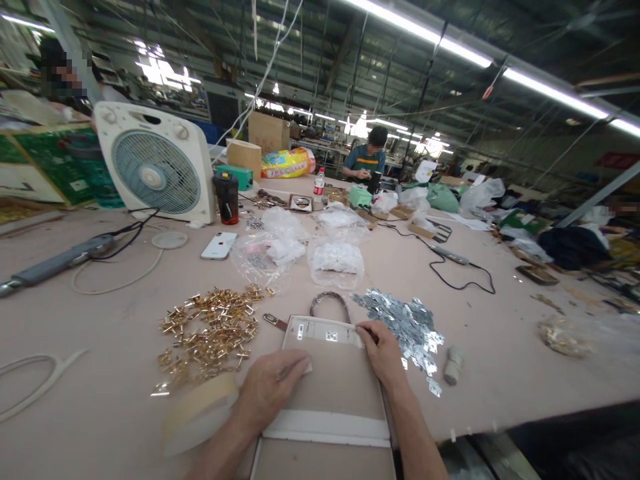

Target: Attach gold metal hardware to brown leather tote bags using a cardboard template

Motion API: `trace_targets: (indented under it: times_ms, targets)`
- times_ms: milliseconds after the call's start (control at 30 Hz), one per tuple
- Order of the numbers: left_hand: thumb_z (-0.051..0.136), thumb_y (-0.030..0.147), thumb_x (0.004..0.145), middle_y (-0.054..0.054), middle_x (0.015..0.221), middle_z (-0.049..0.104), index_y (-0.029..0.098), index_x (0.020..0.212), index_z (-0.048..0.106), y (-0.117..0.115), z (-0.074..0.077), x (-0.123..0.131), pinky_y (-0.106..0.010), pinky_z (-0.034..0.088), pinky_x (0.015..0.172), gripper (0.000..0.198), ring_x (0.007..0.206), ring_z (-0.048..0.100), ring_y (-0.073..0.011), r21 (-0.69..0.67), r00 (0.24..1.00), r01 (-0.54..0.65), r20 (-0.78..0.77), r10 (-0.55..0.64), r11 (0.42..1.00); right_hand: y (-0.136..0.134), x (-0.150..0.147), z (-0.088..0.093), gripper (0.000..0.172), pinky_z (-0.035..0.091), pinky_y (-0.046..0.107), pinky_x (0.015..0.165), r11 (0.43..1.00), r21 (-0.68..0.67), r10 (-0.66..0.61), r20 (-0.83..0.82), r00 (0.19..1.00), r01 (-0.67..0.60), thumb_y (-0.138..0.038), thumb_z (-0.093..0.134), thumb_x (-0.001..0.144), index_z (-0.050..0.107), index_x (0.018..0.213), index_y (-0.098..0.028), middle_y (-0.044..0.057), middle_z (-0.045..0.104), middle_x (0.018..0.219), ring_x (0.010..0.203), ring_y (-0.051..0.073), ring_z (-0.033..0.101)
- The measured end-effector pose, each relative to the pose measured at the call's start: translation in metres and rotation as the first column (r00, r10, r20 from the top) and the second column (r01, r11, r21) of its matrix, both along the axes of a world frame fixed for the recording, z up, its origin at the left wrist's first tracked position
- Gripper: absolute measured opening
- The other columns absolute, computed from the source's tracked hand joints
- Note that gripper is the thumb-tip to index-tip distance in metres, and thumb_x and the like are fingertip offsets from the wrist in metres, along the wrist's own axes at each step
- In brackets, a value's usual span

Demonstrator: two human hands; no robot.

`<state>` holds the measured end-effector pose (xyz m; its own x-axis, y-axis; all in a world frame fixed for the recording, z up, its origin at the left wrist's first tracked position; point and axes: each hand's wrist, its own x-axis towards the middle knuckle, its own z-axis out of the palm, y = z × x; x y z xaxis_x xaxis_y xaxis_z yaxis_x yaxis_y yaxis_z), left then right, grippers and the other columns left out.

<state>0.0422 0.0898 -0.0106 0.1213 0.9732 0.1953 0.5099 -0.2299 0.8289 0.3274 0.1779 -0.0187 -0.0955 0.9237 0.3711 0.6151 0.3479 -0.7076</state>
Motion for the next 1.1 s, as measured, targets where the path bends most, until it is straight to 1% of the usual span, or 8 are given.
trace_targets:
  times_ms: [200, 333, 400, 467, 533, 600, 833, 1100]
  targets:
    - [0.057, 0.039, 0.101, -0.002, 0.126, 0.078, 0.029, 0.125, 0.077, -0.007, 0.003, -0.009, -0.031, 0.053, 0.104, 0.032, 0.116, 0.073, -0.0218, -0.046, 0.995, 0.091, 0.055, -0.089, 0.995, -0.005, 0.002, -0.005, 0.039, 0.054, 0.047, 0.091, 0.996, 0.042, -0.081, -0.014, 0.997, 0.081, -0.056, 0.059, 0.098, 0.077, 0.106, -0.022, 0.010, 0.075, 0.106, 0.098, 0.029, 0.068]
    - [0.057, 0.034, 0.099, -0.003, 0.129, 0.077, 0.028, 0.146, 0.062, -0.013, 0.014, -0.018, -0.034, 0.052, 0.104, 0.047, 0.117, 0.072, -0.0235, -0.087, 0.991, 0.135, 0.026, -0.134, 0.987, -0.020, -0.010, 0.017, 0.040, 0.055, 0.044, 0.085, 0.960, 0.103, -0.251, -0.091, 0.964, 0.259, -0.056, 0.068, 0.093, 0.075, 0.114, -0.023, 0.010, 0.074, 0.114, 0.091, 0.027, 0.069]
    - [0.059, 0.033, 0.096, -0.004, 0.114, 0.081, 0.025, 0.163, 0.038, -0.014, 0.016, -0.021, -0.034, 0.056, 0.093, 0.071, 0.104, 0.074, -0.0248, -0.125, 0.992, 0.126, -0.015, -0.128, 0.984, -0.034, -0.027, 0.035, 0.035, 0.056, 0.041, 0.085, 0.991, 0.059, -0.113, -0.134, 0.985, 0.121, -0.052, 0.069, 0.094, 0.073, 0.115, -0.025, 0.008, 0.074, 0.111, 0.093, 0.027, 0.070]
    - [0.059, 0.030, 0.092, -0.003, 0.103, 0.081, 0.022, 0.169, 0.015, -0.014, 0.014, -0.023, -0.033, 0.056, 0.084, 0.089, 0.093, 0.074, -0.0248, -0.148, 0.991, 0.121, -0.045, -0.129, 0.982, -0.049, -0.050, 0.051, 0.031, 0.057, 0.039, 0.085, 0.983, -0.003, 0.181, -0.109, 0.978, -0.182, -0.046, 0.068, 0.097, 0.071, 0.120, -0.026, 0.008, 0.073, 0.112, 0.097, 0.026, 0.070]
    - [0.057, 0.024, 0.089, -0.002, 0.104, 0.081, 0.023, 0.169, 0.009, -0.014, 0.011, -0.023, -0.032, 0.054, 0.085, 0.094, 0.093, 0.074, -0.0244, -0.135, 0.990, 0.120, -0.053, -0.128, 0.984, -0.061, -0.076, 0.058, 0.030, 0.058, 0.038, 0.087, 0.896, -0.037, 0.442, -0.019, 0.897, -0.442, -0.039, 0.067, 0.099, 0.069, 0.127, -0.028, 0.009, 0.071, 0.120, 0.104, 0.026, 0.069]
    - [0.057, 0.021, 0.086, -0.004, 0.110, 0.080, 0.025, 0.169, 0.010, -0.015, 0.007, -0.024, -0.033, 0.054, 0.088, 0.096, 0.097, 0.073, -0.0253, -0.113, 0.991, 0.115, -0.050, -0.121, 0.987, -0.067, -0.098, 0.054, 0.032, 0.058, 0.039, 0.093, 0.829, -0.043, 0.560, 0.049, 0.827, -0.558, -0.033, 0.066, 0.100, 0.067, 0.131, -0.030, 0.009, 0.068, 0.128, 0.113, 0.026, 0.066]
    - [0.056, 0.018, 0.081, -0.005, 0.107, 0.080, 0.026, 0.169, 0.011, -0.017, 0.003, -0.025, -0.038, 0.055, 0.087, 0.099, 0.099, 0.073, -0.0302, -0.119, 0.987, 0.112, -0.100, -0.124, 0.987, -0.069, -0.118, 0.010, 0.022, 0.055, 0.040, 0.102, 0.837, 0.088, 0.541, 0.027, 0.841, -0.541, -0.026, 0.061, 0.103, 0.071, 0.123, -0.029, 0.007, 0.072, 0.120, 0.114, 0.025, 0.066]
    - [0.057, 0.019, 0.082, -0.002, 0.092, 0.079, 0.026, 0.167, 0.020, -0.018, 0.007, -0.026, -0.036, 0.056, 0.081, 0.093, 0.089, 0.073, -0.0290, -0.109, 0.989, 0.082, -0.114, -0.094, 0.991, -0.075, -0.114, 0.004, 0.017, 0.059, 0.036, 0.086, 0.871, 0.146, 0.453, 0.135, 0.881, -0.470, -0.027, 0.062, 0.104, 0.076, 0.113, -0.029, 0.006, 0.073, 0.105, 0.097, 0.024, 0.070]
